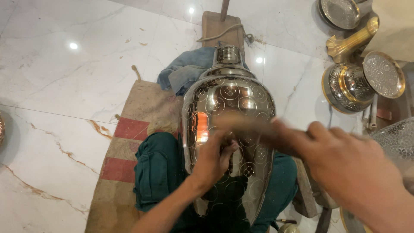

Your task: The person uses a hammer and chisel to emboss a repeating circular pattern onto the surface of a large metal vessel. They hold the chisel against the metal and strike it repeatedly with the hammer, moving systematically across the vessel's body.

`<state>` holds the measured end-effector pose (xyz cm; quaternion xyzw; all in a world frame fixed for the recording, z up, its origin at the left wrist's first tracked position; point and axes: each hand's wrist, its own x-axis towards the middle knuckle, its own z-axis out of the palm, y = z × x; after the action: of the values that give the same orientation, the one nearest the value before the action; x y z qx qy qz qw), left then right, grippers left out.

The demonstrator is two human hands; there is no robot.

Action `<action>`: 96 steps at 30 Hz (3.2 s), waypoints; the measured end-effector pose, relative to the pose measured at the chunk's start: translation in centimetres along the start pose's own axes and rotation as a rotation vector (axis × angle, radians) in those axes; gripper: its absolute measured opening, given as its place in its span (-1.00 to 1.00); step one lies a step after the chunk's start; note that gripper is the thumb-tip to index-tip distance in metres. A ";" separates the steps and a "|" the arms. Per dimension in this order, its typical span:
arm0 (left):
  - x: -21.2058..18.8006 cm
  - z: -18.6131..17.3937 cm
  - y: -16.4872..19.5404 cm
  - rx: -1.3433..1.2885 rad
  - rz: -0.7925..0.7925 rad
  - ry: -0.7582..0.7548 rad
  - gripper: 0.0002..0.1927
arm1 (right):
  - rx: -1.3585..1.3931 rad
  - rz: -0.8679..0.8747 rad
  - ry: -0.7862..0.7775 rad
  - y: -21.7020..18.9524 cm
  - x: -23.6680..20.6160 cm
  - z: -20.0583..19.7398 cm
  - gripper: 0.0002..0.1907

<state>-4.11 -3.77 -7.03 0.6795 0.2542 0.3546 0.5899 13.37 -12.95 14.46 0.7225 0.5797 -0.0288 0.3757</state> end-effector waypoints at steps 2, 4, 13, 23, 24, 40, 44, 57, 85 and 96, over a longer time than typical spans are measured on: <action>-1.4 1.2 0.0 -0.087 -0.126 0.116 -0.72 | -0.046 -0.084 -0.054 -0.7 0.6 -2.2 -0.08; -2.0 2.0 -0.2 -0.038 -0.047 0.218 -0.74 | 0.166 -0.072 -0.072 -1.6 0.8 -3.7 -0.07; -2.1 2.5 -0.2 -0.003 -0.127 0.276 -0.76 | -0.099 -0.188 -0.055 -0.2 1.3 -3.2 -0.07; 5.0 -1.8 0.7 0.059 0.187 -0.528 -0.69 | 0.511 0.268 0.304 0.8 -2.1 10.6 -0.12; 5.5 -1.7 1.0 0.024 0.116 -0.513 -0.71 | 0.423 0.332 0.123 0.3 -2.6 12.7 -0.10; 11.9 -0.4 0.4 0.163 0.222 -1.167 -0.49 | 0.864 0.517 0.071 -7.8 -4.0 27.8 0.02; 12.1 -0.3 0.0 0.121 0.242 -1.184 -0.50 | 1.308 0.754 0.663 -6.9 -4.0 25.7 -0.10; 10.8 -1.1 -1.3 0.073 0.325 -0.970 -0.56 | 0.952 0.385 0.587 -3.7 -2.2 20.1 -0.20; -1.3 1.9 -0.7 -0.066 -0.094 0.273 -0.79 | -0.084 -0.237 -0.063 -1.5 5.4 -7.3 -0.21; -1.0 3.2 -0.7 -0.102 -0.146 0.408 -0.80 | -0.134 -0.077 -0.105 -0.4 5.9 -2.6 -0.06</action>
<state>-2.17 -6.35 -8.08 0.5429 0.3986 0.4534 0.5838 13.92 -6.64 13.34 0.6703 0.5872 -0.0422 0.4518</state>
